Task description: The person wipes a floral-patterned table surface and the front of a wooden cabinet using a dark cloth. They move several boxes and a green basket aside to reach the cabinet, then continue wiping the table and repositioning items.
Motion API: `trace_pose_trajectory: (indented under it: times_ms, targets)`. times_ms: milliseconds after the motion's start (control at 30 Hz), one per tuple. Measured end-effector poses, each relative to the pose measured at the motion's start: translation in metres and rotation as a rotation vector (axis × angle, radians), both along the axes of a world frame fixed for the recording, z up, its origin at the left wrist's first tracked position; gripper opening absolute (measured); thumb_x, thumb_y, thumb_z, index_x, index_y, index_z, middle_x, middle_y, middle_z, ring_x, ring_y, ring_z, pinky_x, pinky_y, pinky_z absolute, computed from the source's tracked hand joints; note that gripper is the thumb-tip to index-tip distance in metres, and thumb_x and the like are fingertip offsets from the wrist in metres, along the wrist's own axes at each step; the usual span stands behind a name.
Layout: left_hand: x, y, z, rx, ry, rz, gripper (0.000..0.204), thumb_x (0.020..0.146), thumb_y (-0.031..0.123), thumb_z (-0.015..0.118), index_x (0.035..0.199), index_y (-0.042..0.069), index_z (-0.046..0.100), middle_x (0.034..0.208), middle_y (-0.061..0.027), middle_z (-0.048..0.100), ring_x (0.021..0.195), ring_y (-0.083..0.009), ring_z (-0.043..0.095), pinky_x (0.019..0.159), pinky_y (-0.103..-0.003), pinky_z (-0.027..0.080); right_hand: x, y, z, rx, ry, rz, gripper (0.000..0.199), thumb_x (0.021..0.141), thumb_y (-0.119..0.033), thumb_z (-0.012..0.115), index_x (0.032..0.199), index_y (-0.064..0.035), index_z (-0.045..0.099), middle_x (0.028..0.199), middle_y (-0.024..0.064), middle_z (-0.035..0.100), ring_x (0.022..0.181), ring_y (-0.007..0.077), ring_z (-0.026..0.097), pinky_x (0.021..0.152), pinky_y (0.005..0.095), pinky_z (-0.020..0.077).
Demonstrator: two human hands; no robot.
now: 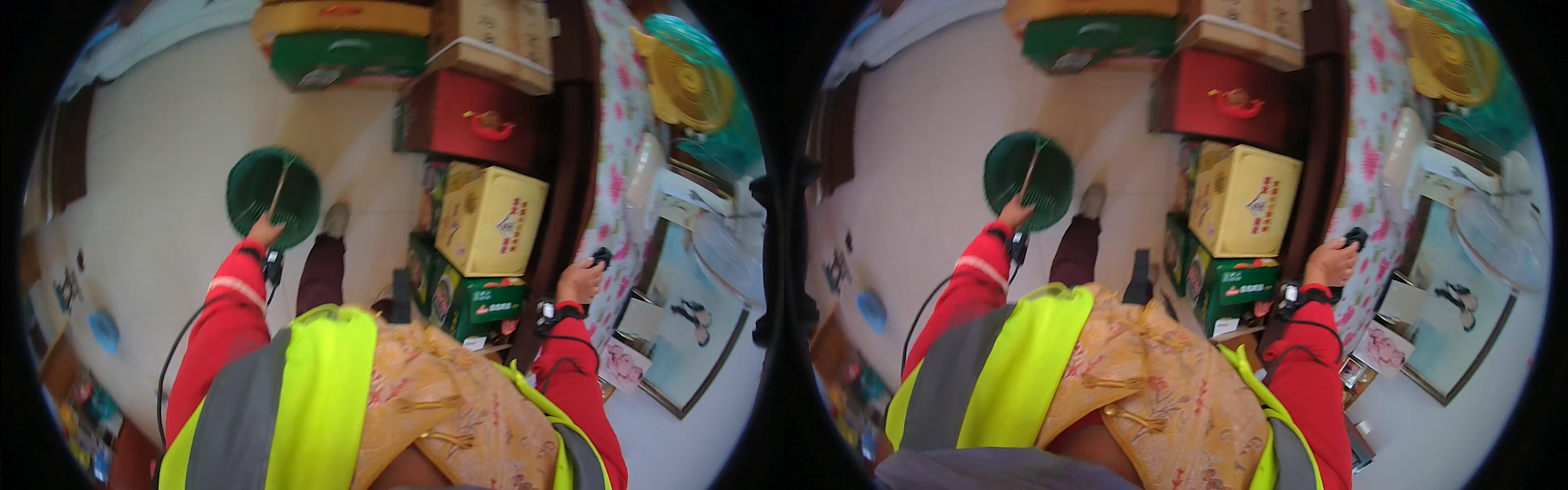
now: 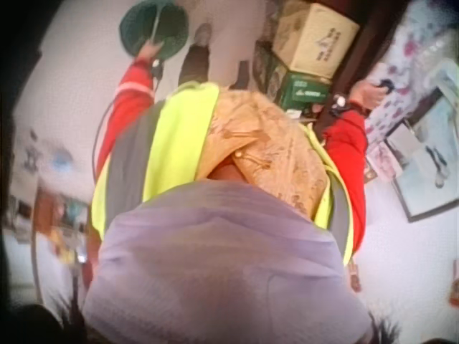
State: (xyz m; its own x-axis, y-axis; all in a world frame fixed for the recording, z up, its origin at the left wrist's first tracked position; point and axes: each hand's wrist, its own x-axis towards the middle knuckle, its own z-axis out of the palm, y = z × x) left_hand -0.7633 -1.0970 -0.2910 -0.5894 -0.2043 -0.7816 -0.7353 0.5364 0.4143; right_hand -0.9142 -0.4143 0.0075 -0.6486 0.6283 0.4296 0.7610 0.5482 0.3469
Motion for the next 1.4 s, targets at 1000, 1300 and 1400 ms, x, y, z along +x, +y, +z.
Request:
trace_pose_trajectory:
  times_ms: [1000, 1300, 1400]
  targets:
    - [-0.261, 0.049, 0.325, 0.429, 0.700, 0.314, 0.013, 0.095, 0.019, 0.065, 0.093, 0.006, 0.061, 0.072, 0.0069, 0.051, 0.061, -0.0035, 0.044, 0.053, -0.022, 0.038, -0.002, -0.017, 0.014, -0.125, 0.040, -0.048, 0.048, 0.091, -0.037, 0.056, 0.136, -0.0217, 0.052, 0.135, 0.0036, 0.056, 0.124, 0.0297, 0.051, 0.096, 0.0531, 0.0414]
    - [-0.386, 0.061, 0.413, 0.448, 0.730, 0.291, 0.014, 0.097, 0.021, 0.063, 0.088, 0.012, 0.056, 0.065, 0.0070, 0.047, 0.049, -0.0025, 0.038, 0.043, -0.019, 0.032, 0.002, -0.004, 0.006, -0.177, 0.023, -0.019, 0.052, 0.089, -0.040, 0.058, 0.137, -0.0210, 0.052, 0.138, 0.0060, 0.054, 0.129, 0.0291, 0.047, 0.104, 0.0531, 0.0364]
    - [-0.421, 0.073, 0.441, 0.506, 0.713, 0.259, 0.014, 0.097, 0.020, 0.063, 0.088, 0.013, 0.055, 0.066, 0.0067, 0.047, 0.049, -0.0024, 0.038, 0.042, -0.018, 0.032, 0.006, -0.003, 0.002, -0.173, 0.037, 0.007, 0.053, 0.090, -0.039, 0.058, 0.139, -0.0210, 0.050, 0.139, 0.0064, 0.053, 0.131, 0.0296, 0.045, 0.105, 0.0536, 0.0344]
